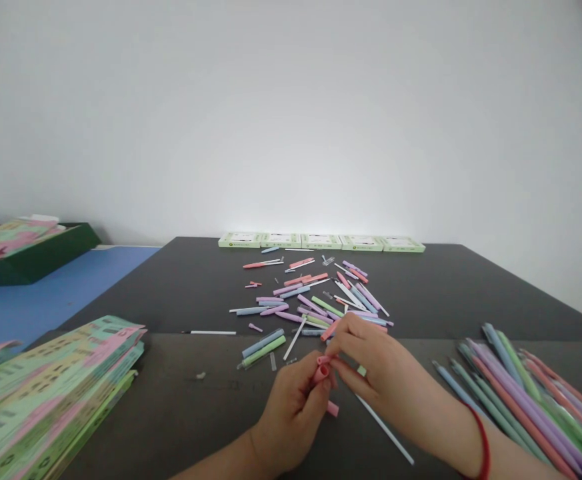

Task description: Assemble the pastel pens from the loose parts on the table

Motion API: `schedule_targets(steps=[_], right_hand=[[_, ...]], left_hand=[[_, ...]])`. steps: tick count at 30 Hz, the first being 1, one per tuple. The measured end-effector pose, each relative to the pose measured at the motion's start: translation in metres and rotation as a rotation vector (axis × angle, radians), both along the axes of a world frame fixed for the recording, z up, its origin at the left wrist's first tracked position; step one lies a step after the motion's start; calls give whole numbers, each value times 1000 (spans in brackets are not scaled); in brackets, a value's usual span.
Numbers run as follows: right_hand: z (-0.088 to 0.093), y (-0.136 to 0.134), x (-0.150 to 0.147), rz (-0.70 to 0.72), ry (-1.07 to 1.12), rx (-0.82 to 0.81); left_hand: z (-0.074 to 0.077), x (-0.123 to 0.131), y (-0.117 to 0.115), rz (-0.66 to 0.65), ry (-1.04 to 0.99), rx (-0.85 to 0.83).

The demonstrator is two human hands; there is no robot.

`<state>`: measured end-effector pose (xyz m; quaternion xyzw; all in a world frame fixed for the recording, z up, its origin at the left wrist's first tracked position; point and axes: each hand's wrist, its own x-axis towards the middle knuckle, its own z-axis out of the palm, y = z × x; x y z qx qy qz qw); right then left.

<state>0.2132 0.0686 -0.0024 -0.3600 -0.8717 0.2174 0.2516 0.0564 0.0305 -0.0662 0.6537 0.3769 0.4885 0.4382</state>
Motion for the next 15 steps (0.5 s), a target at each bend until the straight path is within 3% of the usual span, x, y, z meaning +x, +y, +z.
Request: schedule_targets(steps=[3, 7, 9, 15], right_hand=[[-2, 0, -1, -35, 159, -247], [-4, -1, -6, 54, 388, -614], [-4, -2, -8, 41, 397, -641], [-4, -4, -9, 19, 240, -479]], left_hand=[[1, 0, 1, 11, -40, -28], [0, 0, 2, -5, -81, -84], [-2, 1, 3, -36, -93, -116], [-3, 1, 2, -58, -85, -109]])
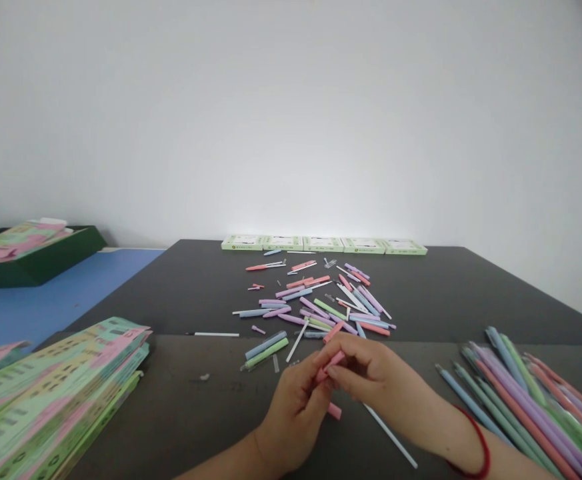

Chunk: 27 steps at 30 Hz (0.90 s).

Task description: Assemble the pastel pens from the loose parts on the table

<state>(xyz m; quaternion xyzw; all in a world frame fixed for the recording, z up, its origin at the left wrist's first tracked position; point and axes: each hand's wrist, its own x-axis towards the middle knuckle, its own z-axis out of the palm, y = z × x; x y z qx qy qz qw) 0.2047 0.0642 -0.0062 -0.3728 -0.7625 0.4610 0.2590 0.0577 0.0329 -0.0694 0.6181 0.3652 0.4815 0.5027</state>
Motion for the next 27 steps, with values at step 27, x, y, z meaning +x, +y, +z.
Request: schedule_targets(steps=[27], right_hand=[[5, -4, 6, 69, -101, 312]], left_hand=[[5, 0, -1, 70, 58, 100]])
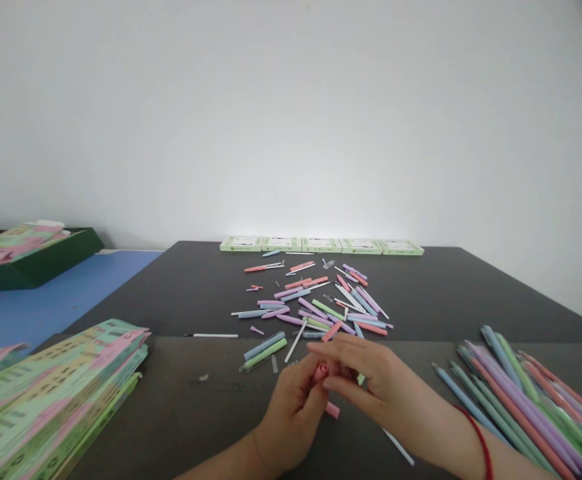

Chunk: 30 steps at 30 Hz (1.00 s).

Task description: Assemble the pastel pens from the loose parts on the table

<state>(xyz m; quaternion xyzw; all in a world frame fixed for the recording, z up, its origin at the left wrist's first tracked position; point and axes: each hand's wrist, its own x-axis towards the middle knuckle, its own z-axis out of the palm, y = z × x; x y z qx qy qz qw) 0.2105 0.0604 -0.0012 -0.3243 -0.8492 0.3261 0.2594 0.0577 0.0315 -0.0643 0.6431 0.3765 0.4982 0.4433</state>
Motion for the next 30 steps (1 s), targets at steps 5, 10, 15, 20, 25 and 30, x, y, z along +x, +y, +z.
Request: schedule_targets(steps=[5, 10, 15, 20, 25, 30], right_hand=[[13, 5, 11, -129, -52, 55], [8, 2, 29, -278, -371, 69], [-15, -16, 34, -313, -409, 9], [-27, -21, 31, -336, -425, 22], [-34, -21, 33, -345, -516, 32], [-37, -24, 31, -379, -622, 39]], left_hand=[[1, -2, -1, 17, 18, -38], [-4, -5, 1, 6, -18, -55], [-14, -3, 8, 7, -277, -164], [0, -3, 11, -12, -610, -447], [13, -6, 14, -96, -768, -604], [13, -6, 15, -104, -773, -576]])
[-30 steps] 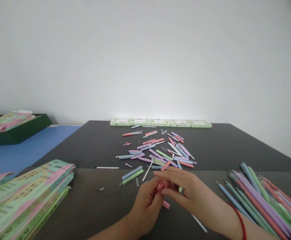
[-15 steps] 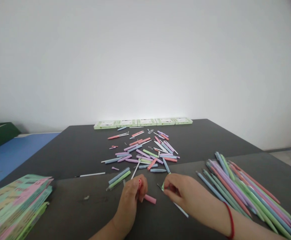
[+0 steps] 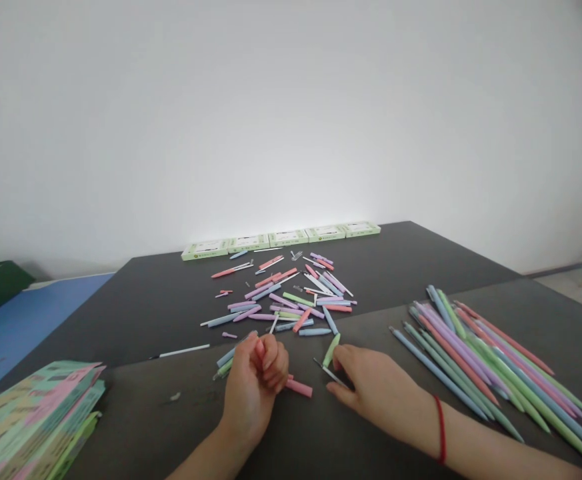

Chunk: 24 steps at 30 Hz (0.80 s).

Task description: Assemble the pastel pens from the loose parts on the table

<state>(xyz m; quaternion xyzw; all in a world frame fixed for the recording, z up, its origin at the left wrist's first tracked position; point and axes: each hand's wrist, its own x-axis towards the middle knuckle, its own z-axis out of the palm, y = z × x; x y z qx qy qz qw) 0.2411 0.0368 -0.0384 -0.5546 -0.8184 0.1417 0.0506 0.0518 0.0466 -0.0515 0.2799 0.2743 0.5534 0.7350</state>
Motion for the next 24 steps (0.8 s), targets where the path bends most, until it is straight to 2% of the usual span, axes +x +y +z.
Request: schedule_targets(steps=[5, 7, 10, 14, 16, 19, 24], right_hand=[[-4, 2, -5, -20, -79, -1], [-4, 7, -2, -34, -24, 1], [3, 17, 8, -36, 278, -116], [18, 28, 17, -100, 884, -495], [25, 29, 15, -104, 1105, -571], [32, 24, 7, -44, 1189, -425], [39, 12, -8, 34, 1052, -143]], left_hand=[[-3, 4, -5, -10, 95, 96], [-8, 6, -7, -10, 159, 180], [-18, 9, -8, -32, 247, 236], [-28, 9, -9, -95, 370, 278], [-27, 9, -11, -103, 474, 345], [-19, 7, -17, -119, 662, 452], [-10, 5, -23, -131, 806, 548]])
